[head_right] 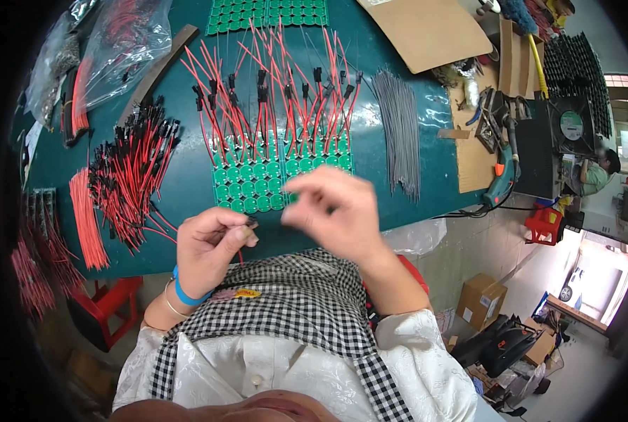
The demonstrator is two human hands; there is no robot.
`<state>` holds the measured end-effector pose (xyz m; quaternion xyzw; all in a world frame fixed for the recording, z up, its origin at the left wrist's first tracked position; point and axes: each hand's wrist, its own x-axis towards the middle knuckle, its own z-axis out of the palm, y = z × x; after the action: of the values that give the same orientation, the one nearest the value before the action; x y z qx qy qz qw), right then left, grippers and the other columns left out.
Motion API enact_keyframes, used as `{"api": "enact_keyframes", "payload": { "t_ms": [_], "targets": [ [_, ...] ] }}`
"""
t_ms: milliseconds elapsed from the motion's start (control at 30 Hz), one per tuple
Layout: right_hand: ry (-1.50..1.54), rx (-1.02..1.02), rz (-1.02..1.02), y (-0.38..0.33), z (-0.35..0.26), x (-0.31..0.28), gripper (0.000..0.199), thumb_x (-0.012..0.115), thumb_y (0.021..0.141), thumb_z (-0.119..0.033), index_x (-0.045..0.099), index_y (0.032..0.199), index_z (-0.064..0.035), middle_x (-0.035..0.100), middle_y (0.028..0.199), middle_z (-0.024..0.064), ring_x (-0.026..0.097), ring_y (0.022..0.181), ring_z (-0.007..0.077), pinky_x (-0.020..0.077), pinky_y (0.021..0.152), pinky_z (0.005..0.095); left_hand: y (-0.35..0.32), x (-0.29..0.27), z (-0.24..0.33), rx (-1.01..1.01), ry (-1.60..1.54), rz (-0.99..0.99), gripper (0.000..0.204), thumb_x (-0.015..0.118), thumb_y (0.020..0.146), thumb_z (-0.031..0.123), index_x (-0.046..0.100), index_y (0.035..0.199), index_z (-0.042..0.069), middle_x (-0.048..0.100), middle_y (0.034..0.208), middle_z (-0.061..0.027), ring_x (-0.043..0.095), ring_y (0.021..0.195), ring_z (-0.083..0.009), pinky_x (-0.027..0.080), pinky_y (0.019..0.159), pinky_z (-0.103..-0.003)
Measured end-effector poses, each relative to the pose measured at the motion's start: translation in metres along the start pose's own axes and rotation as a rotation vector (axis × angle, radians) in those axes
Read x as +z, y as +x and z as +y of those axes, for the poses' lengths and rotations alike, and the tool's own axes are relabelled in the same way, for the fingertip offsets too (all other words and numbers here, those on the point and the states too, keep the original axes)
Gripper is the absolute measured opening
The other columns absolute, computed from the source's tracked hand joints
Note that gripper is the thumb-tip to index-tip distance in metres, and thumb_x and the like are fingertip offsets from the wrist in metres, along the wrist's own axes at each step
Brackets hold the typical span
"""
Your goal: Insert red and black wires into green LED circuit boards at an assembly line station.
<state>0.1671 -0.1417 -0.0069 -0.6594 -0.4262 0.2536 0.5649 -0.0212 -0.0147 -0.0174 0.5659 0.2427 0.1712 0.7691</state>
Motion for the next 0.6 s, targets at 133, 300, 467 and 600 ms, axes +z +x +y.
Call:
{"api": "enact_keyframes", "payload": {
  "t_ms": [133, 300, 467, 600],
  "targets": [
    [0.227, 0.089, -0.064, -0.022, -0.007, 0.017, 0.015, 0.076, 0.082, 0.002, 0.071, 0.096, 0.0002, 0.062, 0.087, 0.0034, 0.057, 0.069, 0.0071, 0.0443, 0.056, 0.0205, 0.003, 0.007, 0.001, -0.004, 0.178, -0.157, 0.011, 0.070, 0.092, 0.004, 0.072, 0.100, -0.002, 0.071, 0.084, -0.0054, 0.058, 0.064, -0.0044, 0.045, 0.056, -0.022],
    [0.745, 0.330, 0.194, -0.028, -0.005, 0.012, 0.008, 0.068, 0.091, 0.003, 0.068, 0.099, 0.0041, 0.061, 0.090, 0.0062, 0.057, 0.065, 0.0059, 0.0421, 0.049, 0.0185, 0.001, 0.006, 0.002, -0.106, 0.270, -0.170, 0.014, 0.066, 0.096, 0.006, 0.073, 0.102, -0.003, 0.073, 0.083, -0.0082, 0.067, 0.073, -0.0096, 0.052, 0.064, -0.024],
    [0.420, 0.319, 0.003, -0.026, -0.007, 0.024, 0.010, 0.068, 0.095, -0.005, 0.071, 0.096, 0.0048, 0.063, 0.093, 0.0080, 0.058, 0.065, 0.0067, 0.0430, 0.049, 0.0186, 0.003, 0.011, 0.005, -0.116, 0.242, -0.141, 0.010, 0.069, 0.093, 0.006, 0.074, 0.096, -0.001, 0.073, 0.078, -0.0088, 0.067, 0.066, -0.0099, 0.052, 0.059, -0.026],
    [0.420, 0.405, 0.009, -0.029, -0.004, 0.022, 0.012, 0.066, 0.097, -0.006, 0.070, 0.093, 0.0042, 0.064, 0.090, 0.0077, 0.058, 0.063, 0.0067, 0.0441, 0.049, 0.0196, 0.000, 0.012, -0.003, 0.078, 0.423, -0.116, 0.009, 0.070, 0.090, 0.005, 0.073, 0.097, 0.001, 0.069, 0.076, -0.0085, 0.064, 0.064, -0.0146, 0.049, 0.058, -0.028]
  ]
}}
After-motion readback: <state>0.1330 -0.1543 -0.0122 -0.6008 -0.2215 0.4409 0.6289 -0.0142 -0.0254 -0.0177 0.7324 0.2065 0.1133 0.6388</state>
